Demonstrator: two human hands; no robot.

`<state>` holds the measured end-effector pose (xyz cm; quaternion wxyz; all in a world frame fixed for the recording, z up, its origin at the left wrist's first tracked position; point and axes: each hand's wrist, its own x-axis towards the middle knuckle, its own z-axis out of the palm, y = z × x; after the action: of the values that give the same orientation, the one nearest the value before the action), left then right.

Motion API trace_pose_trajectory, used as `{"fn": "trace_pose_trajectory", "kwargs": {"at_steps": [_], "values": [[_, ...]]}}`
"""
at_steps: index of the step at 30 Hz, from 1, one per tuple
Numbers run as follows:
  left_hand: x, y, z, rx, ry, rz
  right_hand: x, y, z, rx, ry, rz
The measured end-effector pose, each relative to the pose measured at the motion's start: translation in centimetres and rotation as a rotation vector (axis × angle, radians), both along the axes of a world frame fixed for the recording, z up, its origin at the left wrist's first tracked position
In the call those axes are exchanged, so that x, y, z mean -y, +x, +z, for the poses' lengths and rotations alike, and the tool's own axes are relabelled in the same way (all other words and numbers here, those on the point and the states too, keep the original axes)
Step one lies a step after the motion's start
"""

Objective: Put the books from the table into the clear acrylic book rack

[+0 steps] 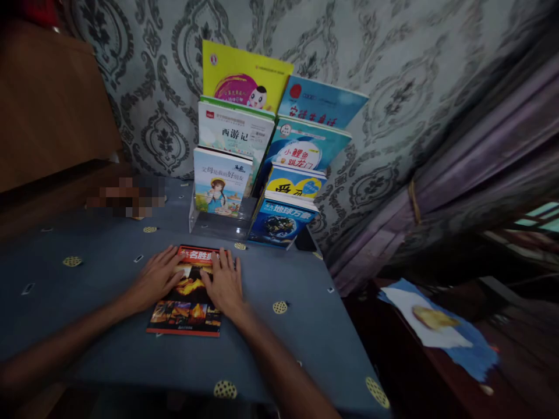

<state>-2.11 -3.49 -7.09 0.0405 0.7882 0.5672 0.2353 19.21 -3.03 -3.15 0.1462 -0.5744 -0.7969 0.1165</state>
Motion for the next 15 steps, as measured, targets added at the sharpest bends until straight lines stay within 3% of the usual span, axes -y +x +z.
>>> {"fn": "trace_pose_trajectory", "kwargs": {"at_steps": [3,6,10,13,15], "values": [[-0.5,-0.3,-0.2,0.100,-0.016,-0.033,0.0,-0.1,-0.3,-0.023,0.008,0.003],[-1.2,-0.7,0.2,0.340,-0.093,-0.062,0.0,-0.2,-0.6,-0.043,0.018,-0.005],[-2.0,-0.2,1.6,0.905,-0.293,-0.058,-0.2,-0.1,-0.9,-0.057,0.019,-0.031],[-2.4,1.1,2.6,1.362,-0.431,0.069,-0.4,0.1,-1.4,-0.082,0.017,-0.047],[-2.5,2.2,2.9,1.557,-0.550,0.164,-0.7,0.3,-1.8,-0.112,0.026,-0.038]]}}
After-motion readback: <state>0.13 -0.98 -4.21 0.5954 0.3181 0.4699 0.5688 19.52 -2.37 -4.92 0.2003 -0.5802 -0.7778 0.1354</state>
